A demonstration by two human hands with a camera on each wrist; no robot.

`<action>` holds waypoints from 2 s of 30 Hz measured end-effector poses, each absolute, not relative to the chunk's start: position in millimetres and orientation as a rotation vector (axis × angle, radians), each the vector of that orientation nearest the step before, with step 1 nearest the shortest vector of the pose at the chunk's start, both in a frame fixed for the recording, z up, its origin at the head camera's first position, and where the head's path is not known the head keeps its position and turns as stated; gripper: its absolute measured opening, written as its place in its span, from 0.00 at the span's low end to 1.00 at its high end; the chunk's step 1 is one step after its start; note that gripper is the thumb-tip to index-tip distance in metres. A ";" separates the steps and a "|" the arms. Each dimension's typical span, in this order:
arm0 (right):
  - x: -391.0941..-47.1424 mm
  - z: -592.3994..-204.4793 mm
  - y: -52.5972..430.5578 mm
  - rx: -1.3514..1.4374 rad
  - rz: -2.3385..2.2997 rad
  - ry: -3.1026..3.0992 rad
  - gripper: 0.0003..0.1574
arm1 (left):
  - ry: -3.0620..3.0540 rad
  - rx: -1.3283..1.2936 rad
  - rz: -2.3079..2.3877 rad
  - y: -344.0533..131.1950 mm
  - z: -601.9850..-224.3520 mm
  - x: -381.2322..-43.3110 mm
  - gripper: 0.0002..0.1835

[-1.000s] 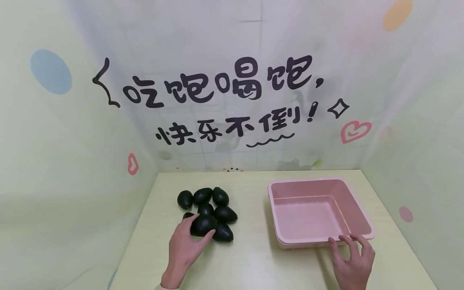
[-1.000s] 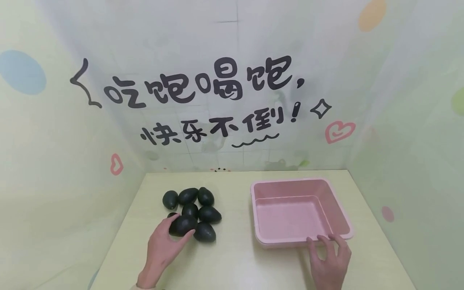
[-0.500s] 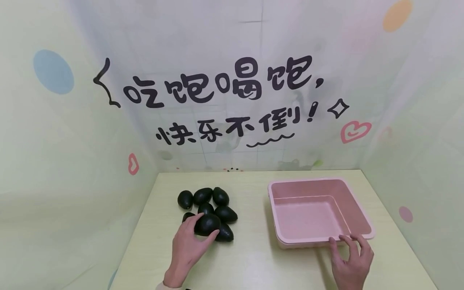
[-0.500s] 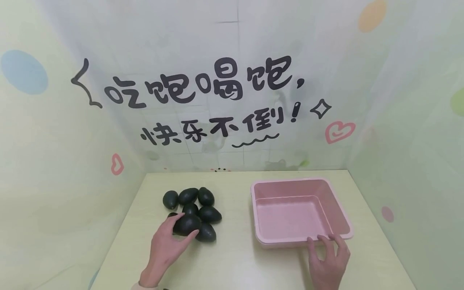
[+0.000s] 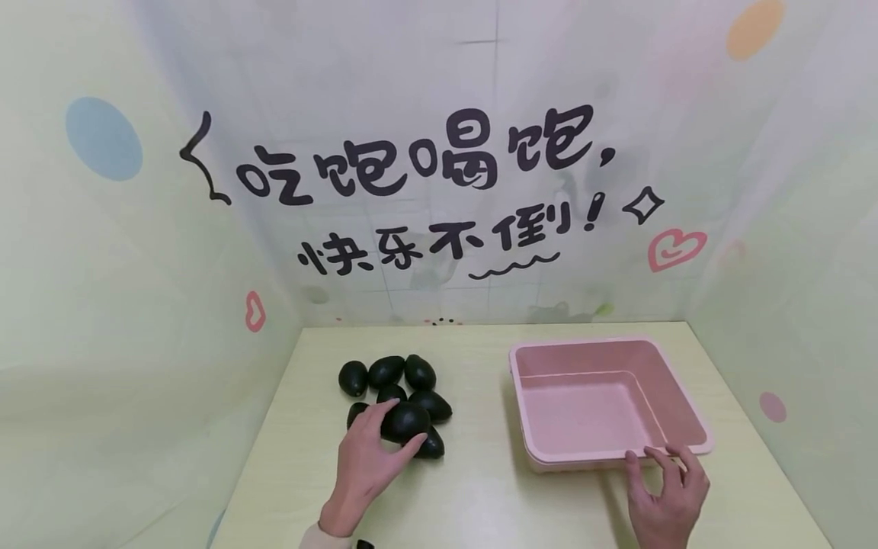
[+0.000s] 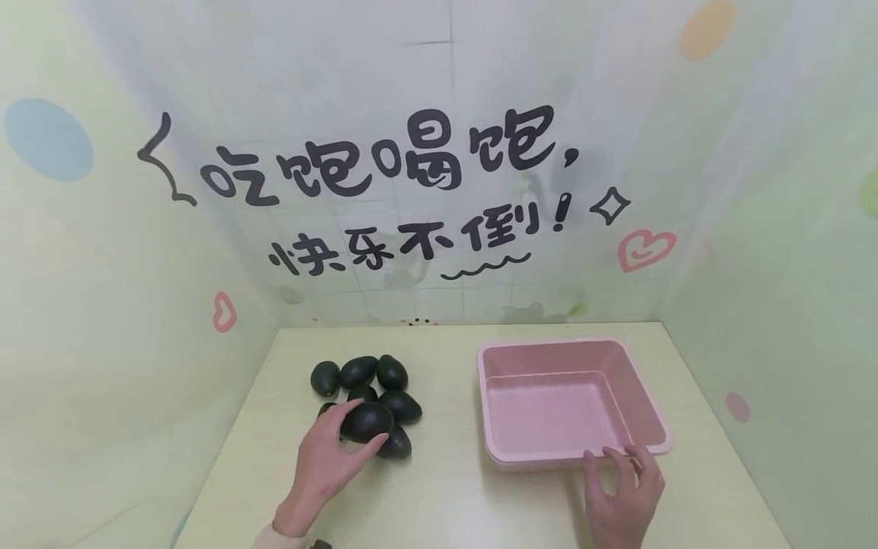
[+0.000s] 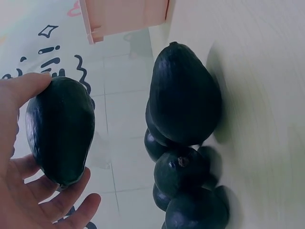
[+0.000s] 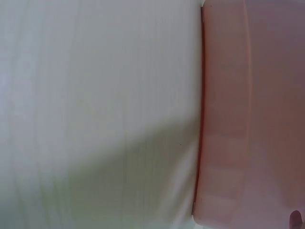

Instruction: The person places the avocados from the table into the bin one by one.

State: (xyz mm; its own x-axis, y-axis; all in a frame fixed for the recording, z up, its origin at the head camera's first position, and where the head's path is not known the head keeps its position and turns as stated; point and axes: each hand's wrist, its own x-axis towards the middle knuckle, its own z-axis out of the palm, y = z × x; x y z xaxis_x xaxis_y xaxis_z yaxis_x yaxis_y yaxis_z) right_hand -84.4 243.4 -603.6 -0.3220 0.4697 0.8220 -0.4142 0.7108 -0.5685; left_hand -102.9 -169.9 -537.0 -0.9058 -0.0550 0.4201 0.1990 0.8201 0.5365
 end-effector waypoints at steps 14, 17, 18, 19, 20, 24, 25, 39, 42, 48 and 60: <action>-85.8 -614.1 243.0 -0.063 0.889 -1.670 0.42 | -2.609 -0.163 -0.947 -151.3 -523.1 -109.9 0.34; -85.1 -610.5 240.6 -0.059 0.889 -1.681 0.41 | -2.619 -0.169 -0.983 -148.4 -518.7 -111.1 0.35; -84.4 -608.5 239.5 -0.058 0.887 -1.689 0.41 | -2.624 -0.173 -0.987 -147.6 -517.5 -111.4 0.36; -83.6 -606.2 238.2 -0.059 0.884 -1.696 0.41 | -2.626 -0.178 -0.997 -146.8 -516.4 -111.5 0.36; -82.6 -603.7 236.7 -0.059 0.882 -1.701 0.41 | -2.627 -0.181 -1.002 -146.1 -515.5 -111.6 0.36; -79.0 -593.0 230.6 -0.061 0.882 -1.715 0.38 | -2.622 -0.204 -1.030 -143.9 -512.0 -112.1 0.35; -78.4 -590.9 229.3 -0.061 0.884 -1.716 0.36 | -2.619 -0.202 -1.058 -143.4 -511.0 -112.3 0.35; -78.2 -597.0 231.4 -0.083 0.888 -1.738 0.31 | -2.605 -0.238 -1.174 -135.2 -500.9 -114.1 0.34; -78.1 -598.0 232.2 -0.082 0.888 -1.741 0.30 | -2.610 -0.252 -1.179 -132.4 -498.9 -114.2 0.35; -78.1 -601.4 233.9 -0.086 0.892 -1.749 0.30 | -2.607 -0.338 -1.102 -125.9 -493.2 -118.5 0.35; -79.8 -606.0 236.9 -0.081 0.896 -1.751 0.31 | -2.570 -0.456 -0.939 -115.1 -487.3 -127.0 0.35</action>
State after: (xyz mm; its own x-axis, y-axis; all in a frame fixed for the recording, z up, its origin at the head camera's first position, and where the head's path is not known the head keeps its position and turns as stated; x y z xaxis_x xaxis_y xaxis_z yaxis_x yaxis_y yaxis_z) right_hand -79.8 236.9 -606.0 -0.3848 0.4707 0.7940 -0.3687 0.7103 -0.5997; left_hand -127.0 -115.1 -487.3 -0.8810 0.1731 0.4404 0.4162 0.7264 0.5470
